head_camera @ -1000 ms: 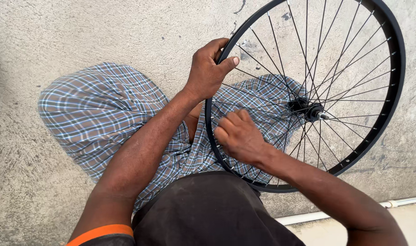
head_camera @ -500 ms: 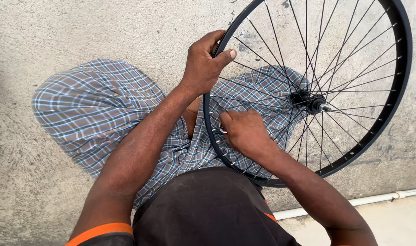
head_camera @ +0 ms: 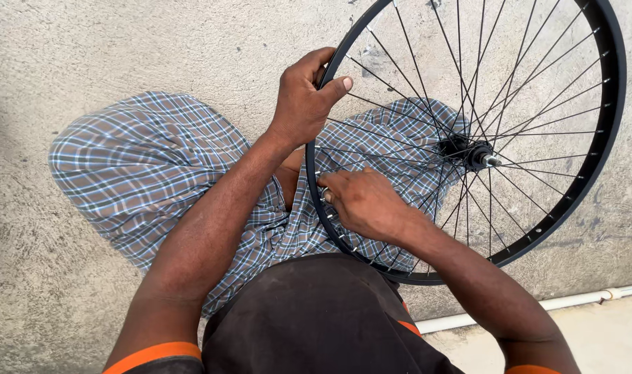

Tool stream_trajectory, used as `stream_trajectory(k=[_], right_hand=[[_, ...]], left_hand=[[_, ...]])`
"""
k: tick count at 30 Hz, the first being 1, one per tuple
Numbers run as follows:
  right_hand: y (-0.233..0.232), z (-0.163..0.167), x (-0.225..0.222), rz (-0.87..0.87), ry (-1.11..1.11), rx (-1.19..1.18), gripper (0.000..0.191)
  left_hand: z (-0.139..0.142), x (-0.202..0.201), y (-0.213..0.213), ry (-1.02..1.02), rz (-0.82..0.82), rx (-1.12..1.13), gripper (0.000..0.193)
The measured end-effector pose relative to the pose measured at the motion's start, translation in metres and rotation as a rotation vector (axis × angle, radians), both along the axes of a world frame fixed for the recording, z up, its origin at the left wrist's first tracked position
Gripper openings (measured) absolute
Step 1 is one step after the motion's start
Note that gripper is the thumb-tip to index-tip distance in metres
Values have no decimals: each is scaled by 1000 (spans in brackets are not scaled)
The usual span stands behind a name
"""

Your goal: The person sits on the floor and uses a spoke wrench to adjust the tension of the spokes on a bicycle wheel. They rotate the wheel and tighten individual spokes in sequence to true the wheel.

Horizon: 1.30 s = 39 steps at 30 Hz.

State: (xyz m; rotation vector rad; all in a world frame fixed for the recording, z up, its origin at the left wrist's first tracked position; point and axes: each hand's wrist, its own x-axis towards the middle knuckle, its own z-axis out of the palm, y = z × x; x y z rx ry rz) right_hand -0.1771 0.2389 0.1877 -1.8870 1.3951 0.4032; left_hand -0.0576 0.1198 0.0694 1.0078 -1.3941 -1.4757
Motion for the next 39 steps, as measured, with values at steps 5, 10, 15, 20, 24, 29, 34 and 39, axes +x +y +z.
stream_trajectory(k=[5, 10, 15, 20, 24, 29, 34, 39], right_hand=[[18, -3, -10, 231, -119, -442, 30], [27, -15, -8, 346, -83, -563, 12], [10, 0, -31, 153, -148, -125, 16], [15, 6, -35, 54, -365, -589, 16], [24, -12, -23, 97, -254, -689, 22], [28, -21, -19, 19, -235, -635, 27], [26, -22, -16, 36, -260, -624, 25], [22, -24, -9, -21, -47, -435, 25]], left_hand=[[9, 2, -9, 8, -36, 112, 49], [6, 2, -14, 175, -68, 168, 49], [-6, 0, -10, 104, -37, 34, 48], [-12, 0, -11, 89, -36, 36, 48], [-13, 2, -9, 44, -50, 20, 50], [-14, 5, -8, 32, -41, 14, 48], [-14, 5, -8, 22, -33, 43, 50], [-13, 3, -7, 18, -29, 8, 50]])
